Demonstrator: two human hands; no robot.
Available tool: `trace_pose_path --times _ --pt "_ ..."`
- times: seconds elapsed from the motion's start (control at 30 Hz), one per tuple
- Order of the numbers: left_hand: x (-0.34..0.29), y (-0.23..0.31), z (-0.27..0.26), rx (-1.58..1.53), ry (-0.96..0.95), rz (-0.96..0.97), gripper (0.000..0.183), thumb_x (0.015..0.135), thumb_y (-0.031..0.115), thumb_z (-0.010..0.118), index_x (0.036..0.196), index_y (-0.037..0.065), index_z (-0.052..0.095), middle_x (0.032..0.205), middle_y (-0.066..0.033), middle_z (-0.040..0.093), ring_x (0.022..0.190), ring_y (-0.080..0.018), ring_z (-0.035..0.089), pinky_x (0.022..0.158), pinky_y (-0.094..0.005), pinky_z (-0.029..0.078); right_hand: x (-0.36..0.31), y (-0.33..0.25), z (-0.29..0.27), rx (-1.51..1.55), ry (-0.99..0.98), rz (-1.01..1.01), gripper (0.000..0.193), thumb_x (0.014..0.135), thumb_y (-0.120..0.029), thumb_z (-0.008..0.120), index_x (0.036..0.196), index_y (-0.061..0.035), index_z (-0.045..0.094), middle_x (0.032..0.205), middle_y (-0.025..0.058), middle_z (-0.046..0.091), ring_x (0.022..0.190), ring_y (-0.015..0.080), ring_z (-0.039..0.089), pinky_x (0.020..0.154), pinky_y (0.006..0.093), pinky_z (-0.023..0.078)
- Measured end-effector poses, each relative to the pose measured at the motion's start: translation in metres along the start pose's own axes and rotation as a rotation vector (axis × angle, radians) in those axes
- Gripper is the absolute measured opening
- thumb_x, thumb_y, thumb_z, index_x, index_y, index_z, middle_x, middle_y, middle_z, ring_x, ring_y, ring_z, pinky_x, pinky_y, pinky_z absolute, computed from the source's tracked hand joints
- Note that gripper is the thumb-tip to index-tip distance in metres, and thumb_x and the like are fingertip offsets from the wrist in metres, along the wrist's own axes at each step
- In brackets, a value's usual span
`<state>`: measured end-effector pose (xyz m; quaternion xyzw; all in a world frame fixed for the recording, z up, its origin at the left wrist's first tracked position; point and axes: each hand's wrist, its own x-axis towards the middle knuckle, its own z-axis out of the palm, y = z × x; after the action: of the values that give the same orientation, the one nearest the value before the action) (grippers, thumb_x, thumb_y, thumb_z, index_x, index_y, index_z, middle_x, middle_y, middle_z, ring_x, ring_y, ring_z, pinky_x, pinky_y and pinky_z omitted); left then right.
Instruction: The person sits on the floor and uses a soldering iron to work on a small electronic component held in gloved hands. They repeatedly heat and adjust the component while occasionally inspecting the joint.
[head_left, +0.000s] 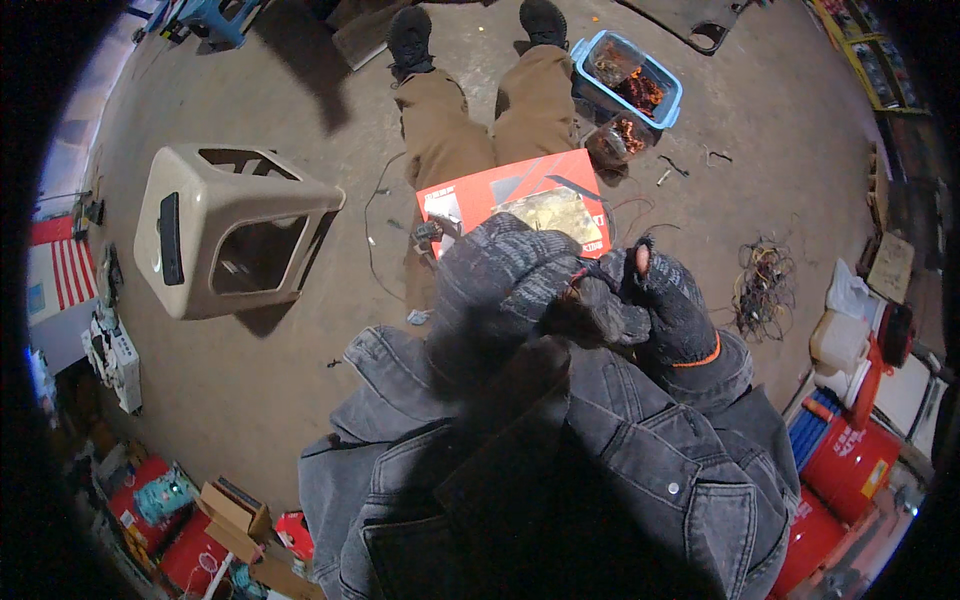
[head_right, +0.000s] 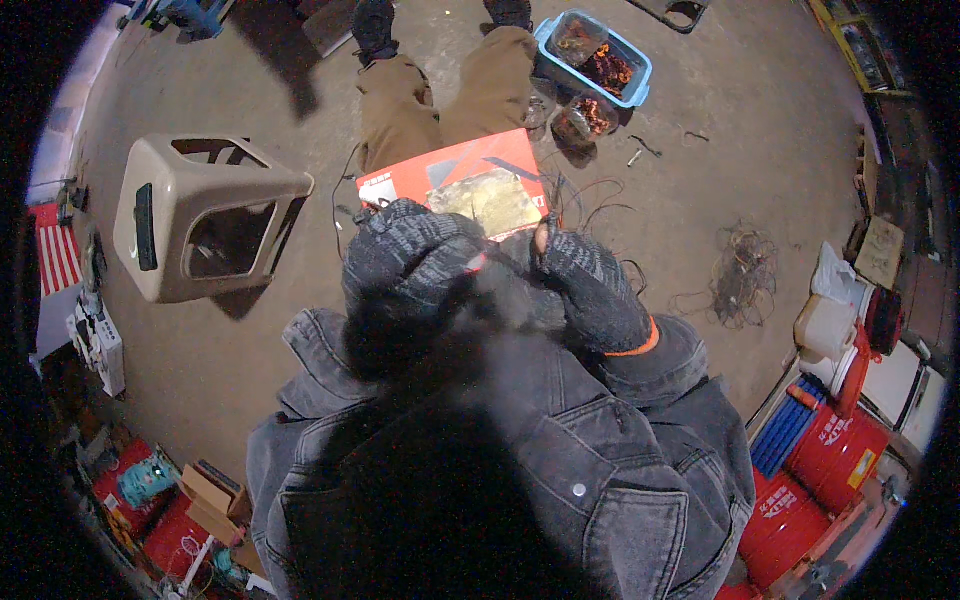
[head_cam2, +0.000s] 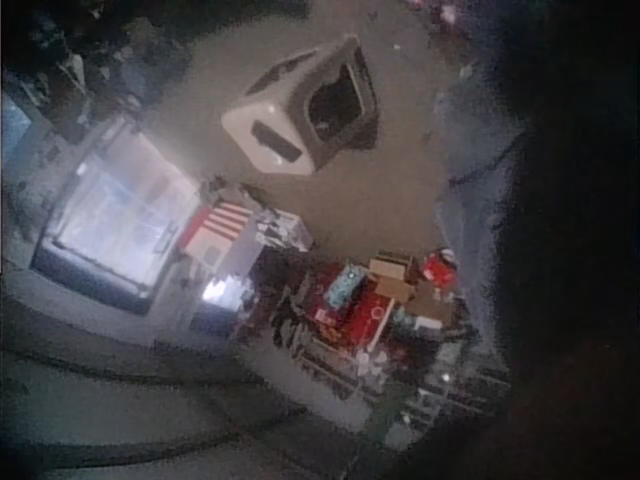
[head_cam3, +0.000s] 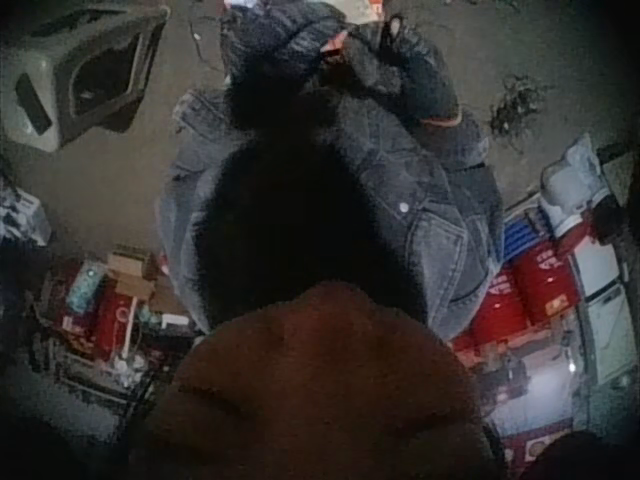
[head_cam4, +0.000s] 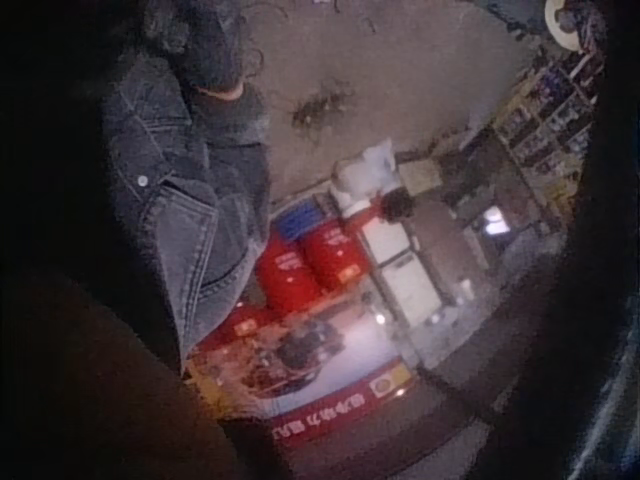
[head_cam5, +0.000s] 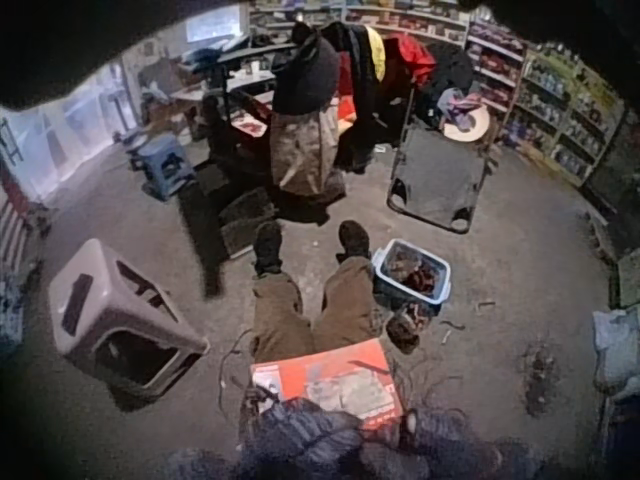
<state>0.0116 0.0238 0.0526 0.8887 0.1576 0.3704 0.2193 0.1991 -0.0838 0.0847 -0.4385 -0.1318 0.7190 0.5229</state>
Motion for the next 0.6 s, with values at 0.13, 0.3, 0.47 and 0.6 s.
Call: trace_pose_path --times 0.13,0.3,0.47,0.6 --pt "-0.001 -0.002 -0.001 0.023 0.068 -0.030 0.033 0.067 0.016 0.077 0.095 0.002 0.065 0.090 -0.0147 0.066 0.078 -0.0324 0.064 0.067 -0.0421 0.051 0.002 -0.008 -0.001 -0.765 0.151 -0.275 0.028 0.090 -0.021 0.063 0.108 -0.0006 0.066 0.097 0.0098 0.070 0.086 0.0155 0.063 0.079 0.0308 0.050" --pt "-0.001 -0.001 0.001 0.028 0.060 -0.109 0.030 0.070 0.014 0.075 0.095 0.001 0.065 0.094 -0.0147 0.066 0.082 -0.0325 0.064 0.070 -0.0418 0.051 0.002 0.003 0.000 -1.085 0.356 -0.447 0.018 0.088 -0.009 0.063 0.103 -0.0014 0.068 0.087 0.0111 0.070 0.077 0.0158 0.065 0.070 0.0304 0.051" --pt "0.003 0.002 0.004 0.138 0.021 -0.090 0.023 0.075 0.014 0.070 0.095 0.004 0.066 0.098 -0.0124 0.067 0.089 -0.0312 0.064 0.077 -0.0445 0.049 0.001 0.000 0.002 -1.025 0.347 -0.426 0.015 0.087 -0.005 0.058 0.097 0.0001 0.069 0.075 0.0071 0.067 0.071 0.0124 0.062 0.066 0.0277 0.050" --pt "0.007 0.002 -0.002 0.144 -0.010 -0.079 0.023 0.076 0.013 0.067 0.098 0.005 0.068 0.100 -0.0112 0.068 0.094 -0.0300 0.063 0.083 -0.0437 0.046 0.002 -0.005 0.001 -1.073 0.196 -0.371 0.016 0.089 -0.011 0.059 0.100 -0.0023 0.068 0.077 0.0086 0.066 0.071 0.0175 0.062 0.065 0.0313 0.049"
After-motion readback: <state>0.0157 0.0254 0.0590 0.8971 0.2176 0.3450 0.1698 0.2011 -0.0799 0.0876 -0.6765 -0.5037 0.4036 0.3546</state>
